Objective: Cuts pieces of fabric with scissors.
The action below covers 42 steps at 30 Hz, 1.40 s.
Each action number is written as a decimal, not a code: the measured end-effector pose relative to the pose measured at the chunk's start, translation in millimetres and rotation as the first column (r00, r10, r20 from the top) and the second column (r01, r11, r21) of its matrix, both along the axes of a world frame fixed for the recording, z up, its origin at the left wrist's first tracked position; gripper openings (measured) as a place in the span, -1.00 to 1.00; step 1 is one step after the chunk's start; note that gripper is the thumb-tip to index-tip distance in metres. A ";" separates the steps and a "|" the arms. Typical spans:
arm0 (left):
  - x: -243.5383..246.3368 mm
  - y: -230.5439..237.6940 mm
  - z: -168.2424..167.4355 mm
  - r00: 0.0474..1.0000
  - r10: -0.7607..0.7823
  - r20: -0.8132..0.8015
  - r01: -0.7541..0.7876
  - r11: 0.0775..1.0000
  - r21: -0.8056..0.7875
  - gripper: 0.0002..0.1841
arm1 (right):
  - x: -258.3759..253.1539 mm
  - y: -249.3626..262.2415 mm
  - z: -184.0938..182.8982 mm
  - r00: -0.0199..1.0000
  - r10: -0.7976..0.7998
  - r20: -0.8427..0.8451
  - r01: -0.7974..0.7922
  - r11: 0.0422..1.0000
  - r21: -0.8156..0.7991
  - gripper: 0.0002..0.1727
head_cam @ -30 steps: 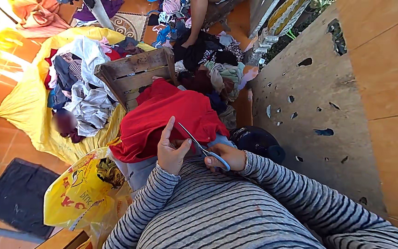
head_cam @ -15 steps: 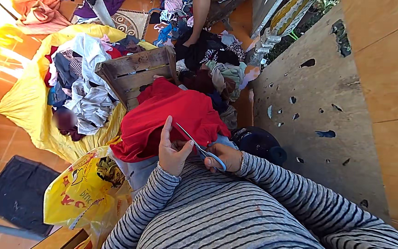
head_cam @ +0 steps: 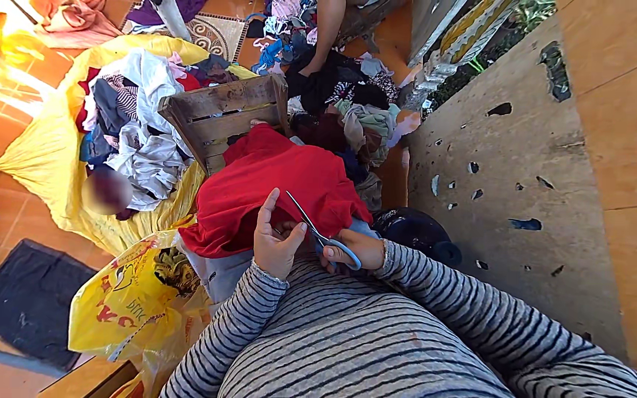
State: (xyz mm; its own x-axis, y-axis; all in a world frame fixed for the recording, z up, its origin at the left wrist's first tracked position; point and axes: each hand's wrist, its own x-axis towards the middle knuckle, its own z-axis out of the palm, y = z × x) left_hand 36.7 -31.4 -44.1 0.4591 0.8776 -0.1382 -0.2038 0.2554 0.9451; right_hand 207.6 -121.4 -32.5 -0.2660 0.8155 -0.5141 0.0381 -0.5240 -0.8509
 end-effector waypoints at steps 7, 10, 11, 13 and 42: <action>-7.5 1.7 -5.7 0.999 -0.008 -0.042 0.013 0.994 0.106 0.02 | -0.2 11.0 -3.5 0.999 0.036 0.024 -0.035 0.999 -0.041 -0.45; -9.0 2.0 -7.6 0.999 -0.022 -0.032 0.025 0.993 0.112 0.04 | -2.1 9.0 -6.7 1.000 -0.019 -0.013 0.019 0.999 -0.051 -0.50; -9.1 1.8 -8.5 0.999 -0.025 -0.025 0.028 0.994 0.107 0.05 | -2.6 8.4 -7.8 0.999 -0.040 -0.023 0.039 0.997 -0.059 -0.52; -9.5 1.7 -9.8 0.999 -0.034 -0.031 0.037 0.994 0.099 0.08 | -2.3 8.1 -9.7 0.998 -0.050 -0.033 0.047 0.997 -0.067 -0.52; -10.7 14.2 -14.4 0.969 0.237 -0.068 -0.245 0.957 -0.156 -0.52 | 6.7 17.5 -1.9 0.956 0.145 0.253 -0.112 0.984 -0.141 -0.57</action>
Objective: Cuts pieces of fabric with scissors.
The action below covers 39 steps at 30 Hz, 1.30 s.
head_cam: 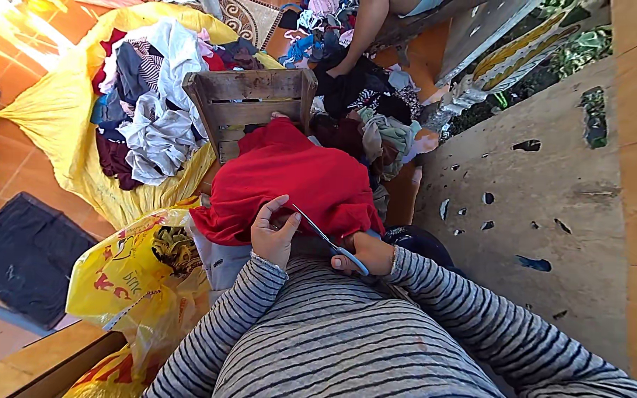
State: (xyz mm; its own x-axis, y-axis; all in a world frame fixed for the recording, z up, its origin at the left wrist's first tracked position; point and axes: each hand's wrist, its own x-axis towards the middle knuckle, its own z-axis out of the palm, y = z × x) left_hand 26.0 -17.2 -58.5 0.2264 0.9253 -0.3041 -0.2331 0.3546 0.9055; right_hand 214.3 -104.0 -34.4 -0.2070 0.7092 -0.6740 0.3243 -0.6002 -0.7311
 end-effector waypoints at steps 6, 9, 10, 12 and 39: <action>1.1 -0.4 -4.0 1.000 0.011 0.022 -0.010 1.000 -0.020 -0.52 | 9.1 6.4 1.8 0.995 0.072 -0.064 -0.077 0.994 -0.073 -0.56; 4.0 3.3 0.2 0.992 0.108 0.067 -0.096 0.982 -0.161 -0.61 | 14.0 6.9 3.9 0.984 0.171 -0.046 -0.175 0.980 -0.098 -0.53; 5.1 4.3 2.5 0.988 0.133 0.073 -0.117 0.973 -0.199 -0.63 | 16.4 5.9 4.0 0.981 0.192 -0.034 -0.195 0.976 -0.101 -0.52; 7.2 5.4 5.2 0.982 0.174 0.077 -0.150 0.957 -0.248 -0.67 | 21.6 3.2 5.3 0.978 0.207 -0.019 -0.208 0.973 -0.100 -0.51; -1.2 -9.7 -1.1 0.999 0.048 -0.025 -0.046 0.995 0.086 -0.27 | 4.7 26.0 -8.8 0.972 0.179 -0.150 -0.185 0.982 -0.023 -0.51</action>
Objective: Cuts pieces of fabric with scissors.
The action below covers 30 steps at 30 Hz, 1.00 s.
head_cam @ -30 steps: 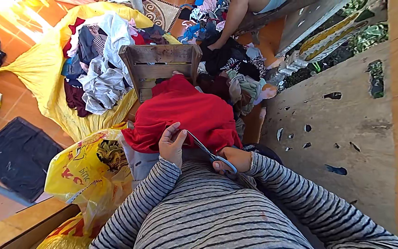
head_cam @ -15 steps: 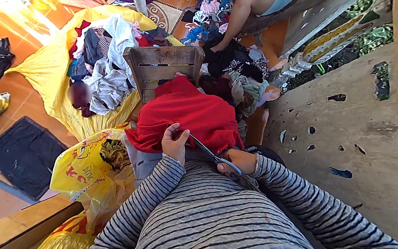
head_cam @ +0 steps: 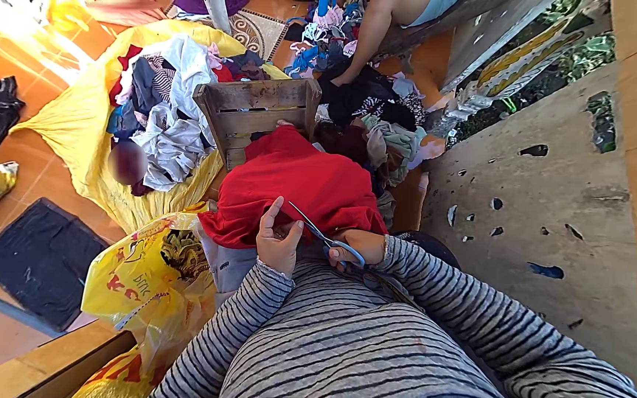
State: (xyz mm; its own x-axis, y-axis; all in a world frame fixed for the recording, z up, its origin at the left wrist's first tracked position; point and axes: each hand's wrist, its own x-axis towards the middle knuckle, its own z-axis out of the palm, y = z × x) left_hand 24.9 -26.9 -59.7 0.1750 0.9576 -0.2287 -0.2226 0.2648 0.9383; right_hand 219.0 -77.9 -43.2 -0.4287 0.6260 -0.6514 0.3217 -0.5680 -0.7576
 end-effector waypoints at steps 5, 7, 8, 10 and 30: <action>-1.3 -0.4 1.5 1.000 0.015 0.010 -0.015 1.000 -0.002 -0.21 | -3.7 12.2 -3.0 0.999 0.016 -0.032 -0.016 1.000 0.000 -0.45; -1.3 -0.6 1.4 1.000 0.014 0.014 -0.014 1.000 -0.004 -0.18 | -3.5 13.0 -3.1 0.999 0.014 -0.031 -0.014 1.000 -0.012 -0.44; -1.2 -0.8 1.4 1.000 0.010 0.016 -0.010 1.000 -0.004 -0.16 | -3.2 13.0 -3.0 1.000 0.011 -0.030 -0.011 1.000 -0.016 -0.44; -1.1 -1.0 1.8 1.000 0.001 0.016 -0.001 1.000 -0.003 -0.11 | -2.5 11.5 -3.6 0.999 -0.013 -0.042 0.012 1.000 -0.025 -0.47; -6.0 0.3 2.2 0.994 0.096 0.051 -0.097 0.995 0.013 -0.36 | -1.3 21.0 -5.0 0.999 -0.037 -0.015 0.037 0.999 0.019 -0.61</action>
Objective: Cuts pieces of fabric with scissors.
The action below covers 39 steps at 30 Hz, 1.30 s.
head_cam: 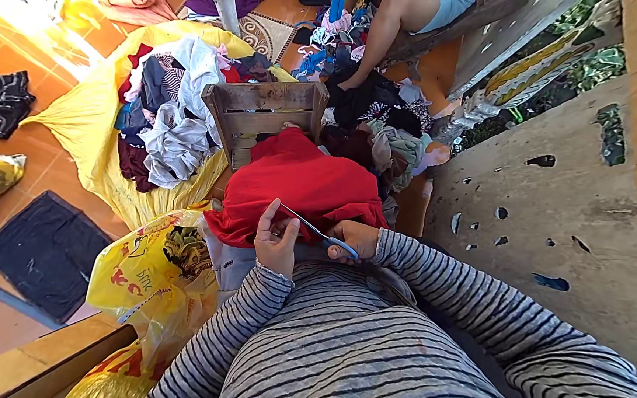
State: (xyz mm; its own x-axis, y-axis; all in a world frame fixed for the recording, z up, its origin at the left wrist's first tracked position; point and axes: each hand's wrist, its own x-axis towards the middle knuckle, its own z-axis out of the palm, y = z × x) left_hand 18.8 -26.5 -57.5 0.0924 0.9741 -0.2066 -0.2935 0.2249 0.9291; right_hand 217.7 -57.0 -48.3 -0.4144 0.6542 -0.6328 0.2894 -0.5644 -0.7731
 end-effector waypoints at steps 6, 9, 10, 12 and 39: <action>4.8 19.0 15.9 0.973 0.206 0.100 -0.153 0.910 -0.386 -0.81 | 1.5 6.5 4.5 0.997 0.058 0.057 -0.057 0.998 -0.020 -0.66; 4.9 16.1 12.2 0.981 0.175 0.083 -0.133 0.919 -0.372 -0.68 | 3.2 13.2 5.7 0.997 0.077 0.030 -0.075 0.995 -0.061 -0.65; 5.1 13.6 9.3 0.985 0.158 0.068 -0.125 0.930 -0.346 -0.57 | 3.9 16.4 6.2 0.996 0.085 0.011 -0.084 0.993 -0.084 -0.64; 4.7 8.5 3.6 0.995 0.104 0.004 -0.100 0.962 -0.256 -0.38 | 4.0 24.2 7.3 0.993 0.115 -0.011 -0.116 0.987 -0.111 -0.62; -4.4 -0.9 -16.4 0.992 0.078 -0.102 -0.063 0.987 0.147 0.02 | -8.1 54.1 5.8 0.977 0.213 -0.022 -0.213 0.976 -0.032 -0.49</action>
State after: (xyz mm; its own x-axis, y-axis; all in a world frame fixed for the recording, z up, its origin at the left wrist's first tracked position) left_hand 14.5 -27.4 -73.8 0.0072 0.9975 -0.0697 -0.2009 0.0697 0.9771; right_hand 209.7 -2.9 -42.5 -0.5538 0.5276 -0.6441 0.3915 -0.5177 -0.7607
